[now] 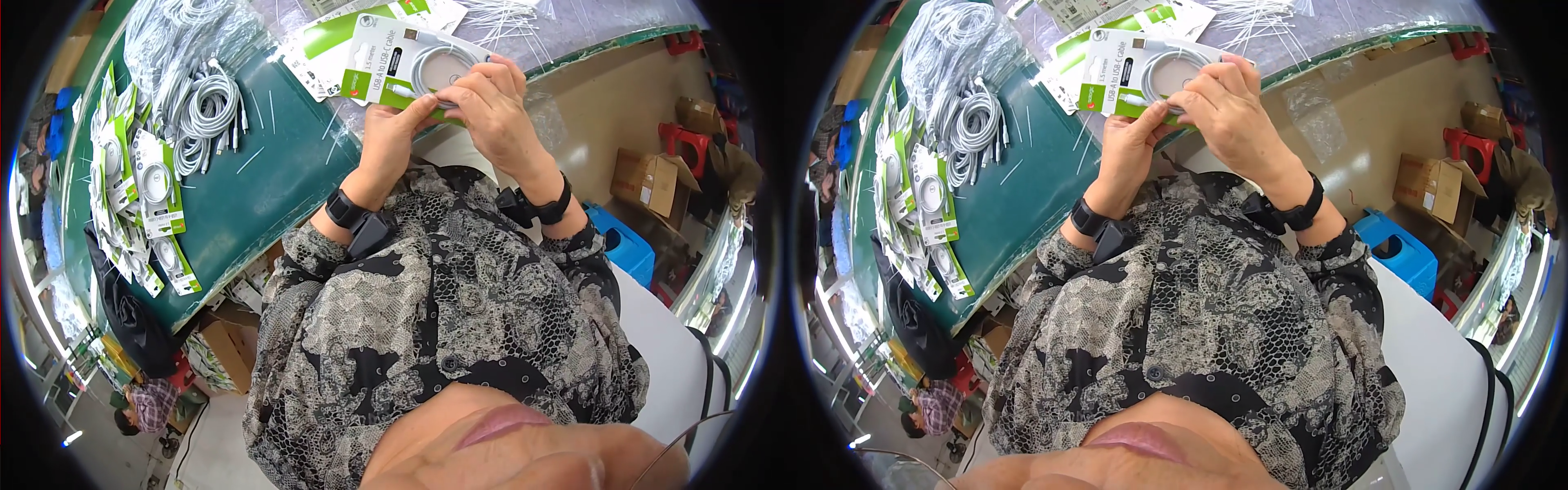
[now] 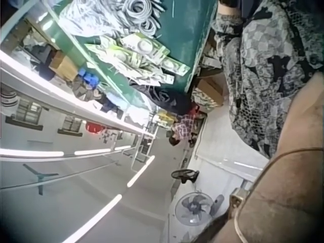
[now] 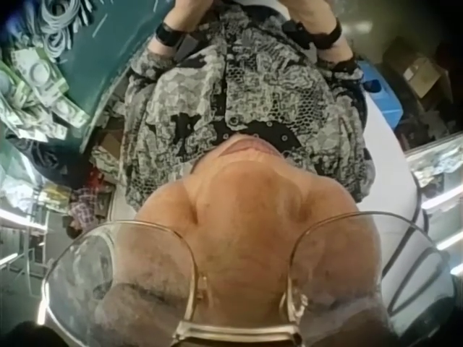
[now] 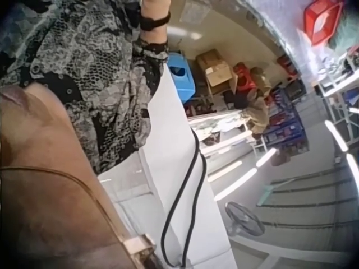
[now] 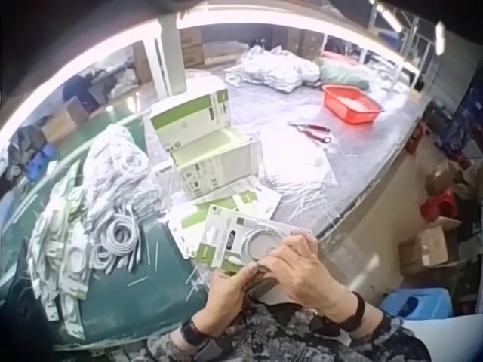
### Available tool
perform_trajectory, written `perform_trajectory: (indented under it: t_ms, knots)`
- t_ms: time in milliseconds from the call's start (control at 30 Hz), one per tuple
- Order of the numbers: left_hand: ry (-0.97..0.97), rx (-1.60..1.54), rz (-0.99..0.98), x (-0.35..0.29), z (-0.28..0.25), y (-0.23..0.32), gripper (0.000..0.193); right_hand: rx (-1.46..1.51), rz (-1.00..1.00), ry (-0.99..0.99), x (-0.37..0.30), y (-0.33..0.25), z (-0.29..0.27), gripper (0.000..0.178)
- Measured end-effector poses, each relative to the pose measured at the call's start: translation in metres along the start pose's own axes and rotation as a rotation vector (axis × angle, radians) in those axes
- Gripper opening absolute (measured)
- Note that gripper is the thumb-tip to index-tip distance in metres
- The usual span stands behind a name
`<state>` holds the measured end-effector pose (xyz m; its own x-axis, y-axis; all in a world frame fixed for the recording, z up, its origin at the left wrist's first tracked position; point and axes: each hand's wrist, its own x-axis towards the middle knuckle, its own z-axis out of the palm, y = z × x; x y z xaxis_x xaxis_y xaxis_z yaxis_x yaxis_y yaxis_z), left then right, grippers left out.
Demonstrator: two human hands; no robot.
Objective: The person packages a cable by aligning it onto a cardboard backing and threading a plastic tie through the holes to pull it tight. They then turn the package over, thread a second plastic tie through the remaining holes, and pull it tight by hand.
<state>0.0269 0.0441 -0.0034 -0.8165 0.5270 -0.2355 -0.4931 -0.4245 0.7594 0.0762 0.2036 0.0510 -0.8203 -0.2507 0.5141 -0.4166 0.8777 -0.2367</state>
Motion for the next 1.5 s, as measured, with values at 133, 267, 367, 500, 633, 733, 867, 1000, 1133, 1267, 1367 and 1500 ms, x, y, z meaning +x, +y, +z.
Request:
perform_trajectory:
  t_ms: [133, 267, 367, 500, 633, 733, 867, 1000, 1133, 1267, 1367, 1500]
  knots:
    - [0.01, 0.084, -0.008, -0.002, -0.003, 0.004, 0.019, 0.04, -0.027, -0.012, -0.004, 0.002, 0.006, 0.032]
    - [-0.062, -0.081, -0.122, 0.005, -0.01, 0.013, 0.024, 0.098, 0.046, 0.102, 0.003, 0.005, -0.018, 0.031]
    - [-0.098, -0.152, -0.165, -0.004, -0.012, 0.018, 0.026, 0.374, 0.268, 0.169, -0.005, 0.016, -0.021, 0.033]
    - [-0.154, -0.181, -0.197, -0.003, -0.007, 0.015, 0.029, 0.745, 0.453, 0.124, -0.035, 0.021, 0.016, 0.042]
    - [-0.08, -0.132, -0.192, -0.009, 0.0, 0.007, 0.03, 0.837, 0.311, -0.02, -0.042, 0.02, 0.043, 0.05]
    - [-0.086, -0.184, -0.17, -0.01, -0.004, 0.008, 0.03, 1.021, 0.393, -0.022, -0.04, 0.018, 0.047, 0.051]
    - [-0.172, -0.236, -0.154, -0.01, -0.006, 0.021, 0.031, 1.198, 0.52, 0.049, -0.04, 0.017, 0.047, 0.048]
    - [-0.177, 0.088, -0.158, -0.012, -0.008, 0.026, 0.033, 1.158, 0.628, -0.036, -0.036, 0.023, 0.045, 0.041]
    - [-0.215, 0.134, -0.052, -0.003, -0.011, 0.019, 0.034, 0.795, 0.578, -0.133, -0.029, 0.032, 0.05, 0.037]
    - [-0.288, -0.184, -0.059, 0.005, -0.008, 0.026, 0.034, 0.549, 0.176, 0.11, -0.026, 0.032, 0.053, 0.036]
    - [-0.385, -0.251, -0.171, 0.01, -0.011, 0.03, 0.036, 0.759, 0.365, 0.075, -0.025, 0.025, 0.047, 0.033]
    - [-0.483, -0.35, -0.193, 0.012, -0.017, 0.019, 0.039, 1.139, 0.601, 0.132, -0.026, 0.018, 0.042, 0.033]
